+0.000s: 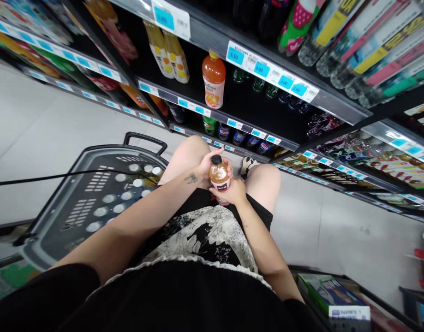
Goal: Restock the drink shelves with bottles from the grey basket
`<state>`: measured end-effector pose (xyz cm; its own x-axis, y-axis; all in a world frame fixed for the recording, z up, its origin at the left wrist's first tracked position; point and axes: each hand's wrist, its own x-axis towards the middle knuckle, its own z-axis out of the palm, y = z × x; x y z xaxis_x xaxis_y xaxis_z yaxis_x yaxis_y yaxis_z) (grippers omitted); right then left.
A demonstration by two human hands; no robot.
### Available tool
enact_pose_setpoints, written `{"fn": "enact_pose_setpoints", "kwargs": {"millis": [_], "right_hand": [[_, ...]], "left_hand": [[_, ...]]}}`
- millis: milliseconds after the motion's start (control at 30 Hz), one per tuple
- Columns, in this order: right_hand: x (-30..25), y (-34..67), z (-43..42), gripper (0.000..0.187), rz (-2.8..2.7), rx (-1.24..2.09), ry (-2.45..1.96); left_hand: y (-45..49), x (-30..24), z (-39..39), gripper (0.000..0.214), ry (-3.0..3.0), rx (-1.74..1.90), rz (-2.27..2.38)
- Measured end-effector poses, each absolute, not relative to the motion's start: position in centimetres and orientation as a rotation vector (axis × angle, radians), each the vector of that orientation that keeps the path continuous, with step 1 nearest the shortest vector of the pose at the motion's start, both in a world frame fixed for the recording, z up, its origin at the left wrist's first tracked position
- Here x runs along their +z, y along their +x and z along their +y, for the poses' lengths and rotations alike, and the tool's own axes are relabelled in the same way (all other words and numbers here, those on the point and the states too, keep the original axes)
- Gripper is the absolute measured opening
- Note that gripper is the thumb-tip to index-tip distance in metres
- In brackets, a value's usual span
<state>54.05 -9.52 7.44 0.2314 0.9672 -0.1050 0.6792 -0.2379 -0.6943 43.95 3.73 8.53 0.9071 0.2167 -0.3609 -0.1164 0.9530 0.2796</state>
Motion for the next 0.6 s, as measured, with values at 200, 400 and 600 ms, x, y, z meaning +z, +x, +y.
{"fn": "enact_pose_setpoints", "kwargs": {"millis": [200, 400, 600], "right_hand": [[7.3, 54.1, -9.5, 0.043, -1.561, 0.75, -2.024], [7.2, 54.6, -9.4, 0.04, -1.56, 0.826, -1.948], [5.6, 54.8, -9.1, 0.038, -1.387, 1.05, -1.887]], "left_hand": [[44.0, 8.6, 3.7, 0.062, 0.295, 0.168, 0.373], [44.4, 7.9, 3.8, 0.057, 0.225, 0.208, 0.43], [45.2, 5.4, 4.0, 0.049, 0.166, 0.416, 0.616]]}}
